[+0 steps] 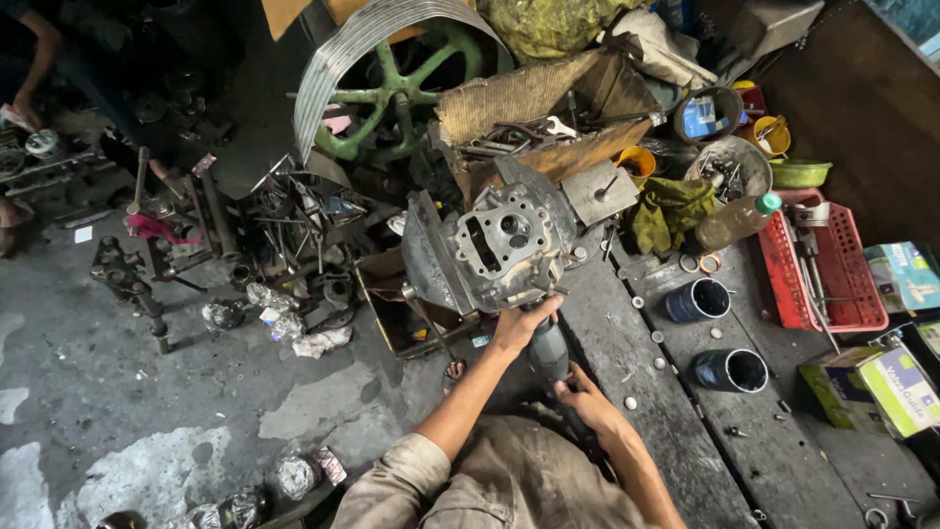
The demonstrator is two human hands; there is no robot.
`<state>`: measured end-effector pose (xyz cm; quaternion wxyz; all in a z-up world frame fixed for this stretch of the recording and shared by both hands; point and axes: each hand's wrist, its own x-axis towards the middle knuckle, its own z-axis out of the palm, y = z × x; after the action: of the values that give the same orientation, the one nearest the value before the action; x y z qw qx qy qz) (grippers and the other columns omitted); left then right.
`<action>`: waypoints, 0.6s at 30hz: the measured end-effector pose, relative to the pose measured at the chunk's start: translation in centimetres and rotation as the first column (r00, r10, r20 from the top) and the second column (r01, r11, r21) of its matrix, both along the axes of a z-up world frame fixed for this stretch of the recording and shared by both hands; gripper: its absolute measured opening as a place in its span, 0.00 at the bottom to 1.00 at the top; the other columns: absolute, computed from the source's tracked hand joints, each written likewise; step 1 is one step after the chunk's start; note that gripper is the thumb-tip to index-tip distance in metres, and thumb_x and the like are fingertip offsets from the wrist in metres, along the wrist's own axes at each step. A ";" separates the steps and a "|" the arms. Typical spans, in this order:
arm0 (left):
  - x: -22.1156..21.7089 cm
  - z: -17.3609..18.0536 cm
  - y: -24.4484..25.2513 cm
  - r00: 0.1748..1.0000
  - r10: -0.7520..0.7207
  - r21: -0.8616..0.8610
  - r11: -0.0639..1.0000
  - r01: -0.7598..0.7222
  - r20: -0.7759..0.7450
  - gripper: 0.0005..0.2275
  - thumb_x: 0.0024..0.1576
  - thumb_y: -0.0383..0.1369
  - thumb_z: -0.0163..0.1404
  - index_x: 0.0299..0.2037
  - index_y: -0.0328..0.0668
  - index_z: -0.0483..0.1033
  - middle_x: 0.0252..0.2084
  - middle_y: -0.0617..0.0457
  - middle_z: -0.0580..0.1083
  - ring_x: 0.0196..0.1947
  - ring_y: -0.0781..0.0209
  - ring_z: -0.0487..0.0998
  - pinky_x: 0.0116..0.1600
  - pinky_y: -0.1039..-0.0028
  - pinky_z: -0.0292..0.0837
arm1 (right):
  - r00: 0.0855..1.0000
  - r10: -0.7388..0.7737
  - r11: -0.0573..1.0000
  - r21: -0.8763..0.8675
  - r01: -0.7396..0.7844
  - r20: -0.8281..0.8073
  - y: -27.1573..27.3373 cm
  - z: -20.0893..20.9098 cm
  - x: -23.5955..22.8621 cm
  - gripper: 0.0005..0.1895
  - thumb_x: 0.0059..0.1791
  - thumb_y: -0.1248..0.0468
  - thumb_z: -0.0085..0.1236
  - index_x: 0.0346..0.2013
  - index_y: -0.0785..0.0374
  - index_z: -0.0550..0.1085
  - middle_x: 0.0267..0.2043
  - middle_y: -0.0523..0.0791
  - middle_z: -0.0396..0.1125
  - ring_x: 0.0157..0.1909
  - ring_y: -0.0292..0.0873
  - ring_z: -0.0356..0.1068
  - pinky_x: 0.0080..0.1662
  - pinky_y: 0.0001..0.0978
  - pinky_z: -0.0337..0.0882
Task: The person uses a power drill to work on a metal engine component clamped in a vise. They wipe the part with a cloth, insert a bolt, and continue drilling. The person also picks up a container of bolts and places it on the workbench.
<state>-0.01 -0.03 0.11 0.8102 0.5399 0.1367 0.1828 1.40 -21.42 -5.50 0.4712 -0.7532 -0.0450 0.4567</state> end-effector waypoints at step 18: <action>0.5 -0.5 -0.1 1.000 0.002 -0.052 0.999 -0.001 0.008 0.08 0.56 0.35 0.60 0.38 0.40 0.77 0.29 0.57 0.75 0.30 0.68 0.76 0.38 0.74 0.70 | 1.000 -0.010 1.000 0.020 0.010 0.002 0.1 0.3 0.2 0.29 0.51 0.64 0.55 0.67 0.56 0.64 0.51 0.44 0.69 0.54 0.41 0.63 0.57 0.32 0.61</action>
<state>0.49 -0.16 -0.34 0.8242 0.5180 0.1386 0.1818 1.61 -21.34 -5.19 0.4810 -0.7493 -0.0462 0.4529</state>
